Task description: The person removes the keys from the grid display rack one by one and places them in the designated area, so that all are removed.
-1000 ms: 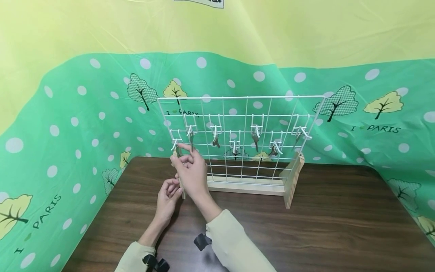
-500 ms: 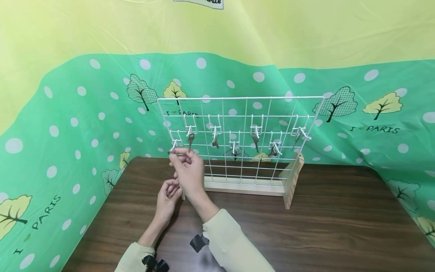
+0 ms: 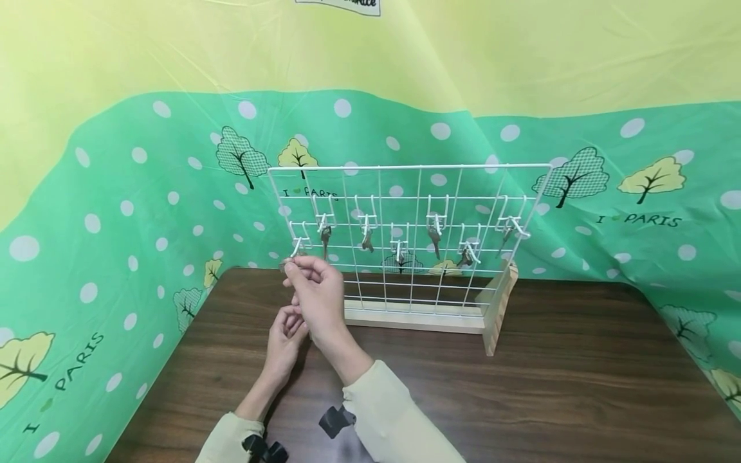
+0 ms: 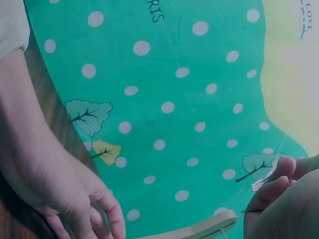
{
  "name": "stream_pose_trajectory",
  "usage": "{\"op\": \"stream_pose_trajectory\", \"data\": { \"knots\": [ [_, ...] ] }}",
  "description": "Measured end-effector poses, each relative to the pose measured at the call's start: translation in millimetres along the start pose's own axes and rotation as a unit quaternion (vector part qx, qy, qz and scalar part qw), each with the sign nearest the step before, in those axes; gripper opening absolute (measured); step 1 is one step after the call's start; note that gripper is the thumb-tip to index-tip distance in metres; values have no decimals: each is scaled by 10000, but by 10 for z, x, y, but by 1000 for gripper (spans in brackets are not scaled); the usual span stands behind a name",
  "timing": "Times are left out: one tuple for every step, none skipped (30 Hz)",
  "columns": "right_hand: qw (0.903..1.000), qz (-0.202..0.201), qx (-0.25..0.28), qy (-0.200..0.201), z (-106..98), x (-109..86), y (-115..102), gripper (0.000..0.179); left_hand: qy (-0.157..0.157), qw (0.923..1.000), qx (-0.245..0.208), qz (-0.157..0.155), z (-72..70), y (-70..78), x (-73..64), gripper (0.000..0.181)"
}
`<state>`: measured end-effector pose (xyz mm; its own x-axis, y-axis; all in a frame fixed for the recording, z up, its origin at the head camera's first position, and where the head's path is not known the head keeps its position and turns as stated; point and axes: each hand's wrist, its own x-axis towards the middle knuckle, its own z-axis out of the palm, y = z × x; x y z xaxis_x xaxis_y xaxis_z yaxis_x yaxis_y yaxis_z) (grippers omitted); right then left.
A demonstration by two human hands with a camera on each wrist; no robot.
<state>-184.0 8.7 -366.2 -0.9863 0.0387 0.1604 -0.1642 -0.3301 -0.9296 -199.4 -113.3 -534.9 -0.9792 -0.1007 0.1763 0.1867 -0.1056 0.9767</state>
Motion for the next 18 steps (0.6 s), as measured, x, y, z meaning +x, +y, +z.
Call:
{"op": "stream_pose_trajectory", "data": {
  "knots": [
    [10000, 16, -8, -32, 4, -9, -10, 16, 10, 10000, 15, -4, 1, 0, 0, 27],
    [10000, 22, -21, -68, 7, -21, -20, 16, 20, 10000, 18, -10, 3, 0, 1, 26],
    [9999, 20, -17, -114, 8, -32, -29, 16, 23, 10000, 17, -7, 5, -1, 1, 26],
    [9999, 12, -18, -159, 8, -46, -35, 16, 20, 10000, 34, -8, 3, 0, -2, 26],
    [9998, 3, -20, -192, 4, -60, -38, 16, 6, 10000, 37, -10, 2, 1, -4, 26],
    [9998, -5, -21, -221, -4, -75, -39, 16, -11, 10000, 38, -13, 0, 3, -7, 26],
    [9997, -9, -22, -242, -12, -92, -38, 16, -31, 10000, 23, -13, -1, 4, -9, 26],
    [9997, -9, -23, -262, -24, -109, -37, 16, -42, 10000, 3, -10, -2, 4, -10, 26],
    [9996, 3, -36, -268, -38, -128, -32, 16, -55, 10000, -5, -5, -3, 5, -12, 26],
    [9996, 17, -61, -266, -56, -149, -26, 16, -63, 10000, -9, -14, -4, 4, -12, 26],
    [9996, 50, -89, -256, -73, -170, -21, 15, -61, 10000, -7, -16, -5, 3, -13, 27],
    [9996, 83, -124, -244, -91, -190, -15, 15, -57, 10000, -1, -10, -5, 1, -12, 27],
    [9995, 114, -164, -231, -110, -208, -2, 15, -46, 10000, 2, -9, -5, -2, -12, 27],
    [9994, 147, -216, -227, -130, -226, 9, 14, -37, 10000, 12, -7, -4, -5, -11, 27],
    [9992, 168, -281, -227, -152, -243, 23, 14, -27, 10000, 32, -11, -4, -6, -9, 27],
    [9990, 171, -336, -233, -172, -258, 41, 14, -10, 10000, 52, -10, -5, -7, -8, 26],
    [9988, 173, -388, -232, -190, -272, 53, 14, 6, 10000, 65, -6, -6, -7, -7, 26],
    [9985, 141, -480, -208, -214, -286, 74, 14, 21, 10000, 62, 1, -6, -6, -5, 26]
  ]
}}
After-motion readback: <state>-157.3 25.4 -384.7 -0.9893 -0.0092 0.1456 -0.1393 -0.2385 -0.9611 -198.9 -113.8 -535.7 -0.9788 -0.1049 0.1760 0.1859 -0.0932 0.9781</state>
